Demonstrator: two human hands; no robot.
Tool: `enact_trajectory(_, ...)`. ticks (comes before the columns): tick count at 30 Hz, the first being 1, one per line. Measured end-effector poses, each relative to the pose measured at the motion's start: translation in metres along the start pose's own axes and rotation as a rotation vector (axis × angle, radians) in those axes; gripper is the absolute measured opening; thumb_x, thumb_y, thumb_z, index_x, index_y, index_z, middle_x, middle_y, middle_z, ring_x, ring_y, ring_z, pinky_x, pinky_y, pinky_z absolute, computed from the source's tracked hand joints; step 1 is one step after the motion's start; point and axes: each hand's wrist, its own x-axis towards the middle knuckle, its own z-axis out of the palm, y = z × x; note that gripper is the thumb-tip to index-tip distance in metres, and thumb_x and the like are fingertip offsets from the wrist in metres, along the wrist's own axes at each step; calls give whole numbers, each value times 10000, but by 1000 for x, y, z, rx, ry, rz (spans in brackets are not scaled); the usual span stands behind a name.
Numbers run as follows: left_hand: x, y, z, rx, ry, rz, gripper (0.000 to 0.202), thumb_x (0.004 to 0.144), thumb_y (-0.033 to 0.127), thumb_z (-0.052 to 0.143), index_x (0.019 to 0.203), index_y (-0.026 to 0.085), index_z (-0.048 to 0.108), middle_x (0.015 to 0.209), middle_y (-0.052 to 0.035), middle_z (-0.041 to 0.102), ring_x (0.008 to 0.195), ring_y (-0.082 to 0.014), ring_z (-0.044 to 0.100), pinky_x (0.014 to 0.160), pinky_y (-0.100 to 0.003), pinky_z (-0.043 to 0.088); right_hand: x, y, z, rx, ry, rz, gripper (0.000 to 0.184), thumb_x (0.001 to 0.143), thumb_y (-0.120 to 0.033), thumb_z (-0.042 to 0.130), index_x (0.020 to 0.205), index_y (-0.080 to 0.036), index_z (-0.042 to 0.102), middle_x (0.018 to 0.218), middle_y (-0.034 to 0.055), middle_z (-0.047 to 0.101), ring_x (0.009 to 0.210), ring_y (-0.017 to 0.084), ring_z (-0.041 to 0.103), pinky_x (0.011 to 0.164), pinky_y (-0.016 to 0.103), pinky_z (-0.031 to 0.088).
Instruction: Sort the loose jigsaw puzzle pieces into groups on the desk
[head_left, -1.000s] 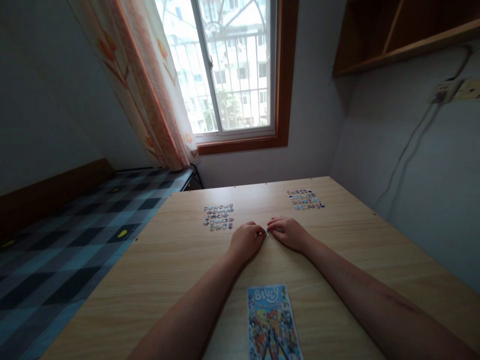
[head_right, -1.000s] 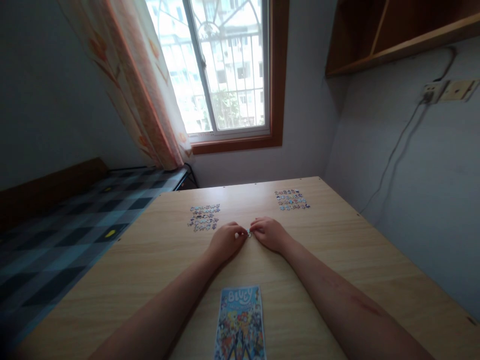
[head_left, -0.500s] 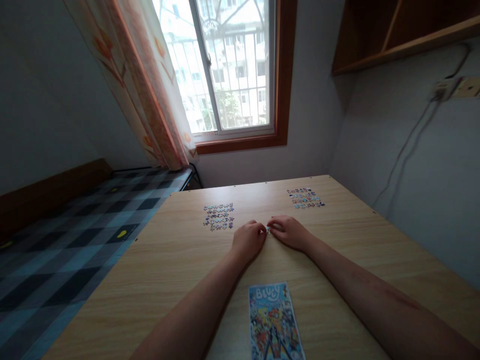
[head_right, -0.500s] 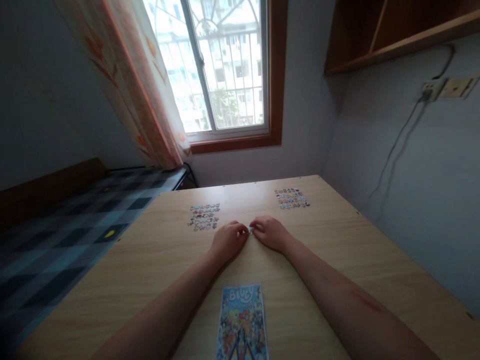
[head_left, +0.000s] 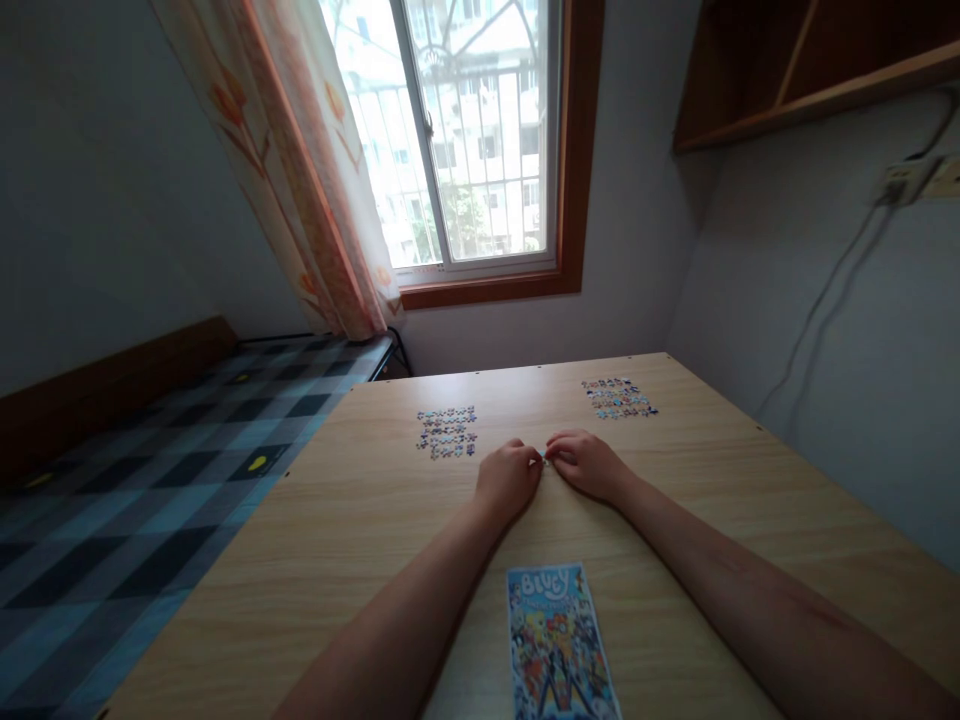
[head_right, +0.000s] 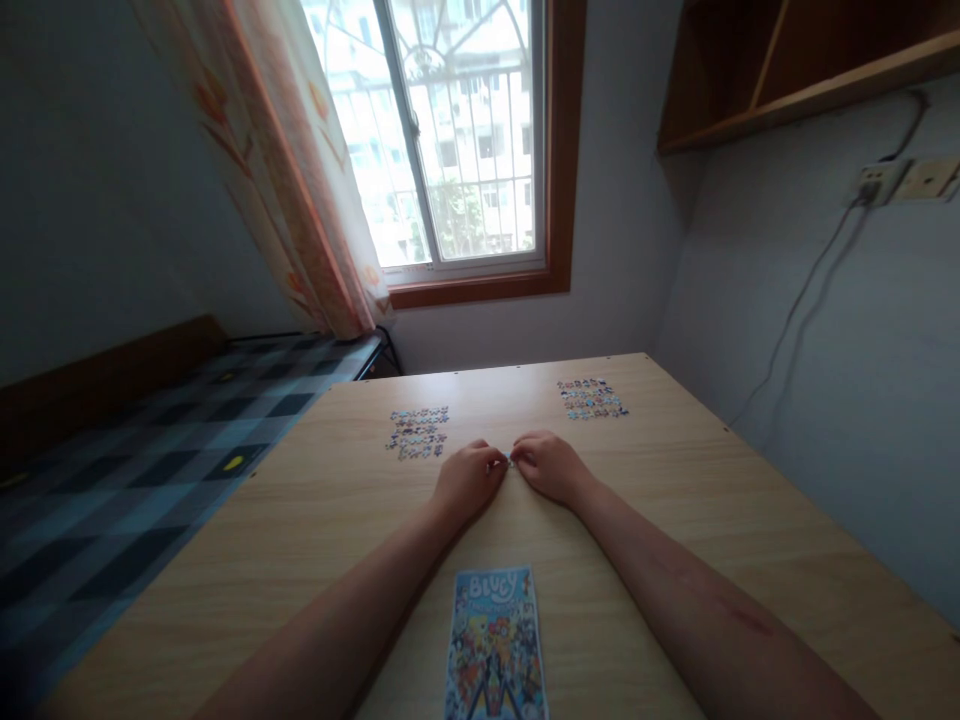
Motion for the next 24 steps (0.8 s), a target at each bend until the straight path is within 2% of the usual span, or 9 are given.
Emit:
enact_trajectory(8, 0, 1, 0, 4, -21, -20, 320, 923, 388, 450, 977, 298, 752, 972, -41, 676, 795, -165, 632, 728, -274, 459, -2, 1, 1, -28, 9, 9, 186, 845, -239, 578, 871, -228, 762, 996, 39, 710, 933, 164, 637, 883, 283, 485)
enact_trajectory(24, -2, 2, -1, -4, -8, -23, 292, 923, 367, 460, 974, 299, 739, 973, -32, 676, 822, -164, 640, 739, -270, 459, -1, 2, 1, -30, -20, 3, 204, 854, -234, 568, 893, -236, 768, 997, 38, 711, 942, 162, 633, 875, 277, 482)
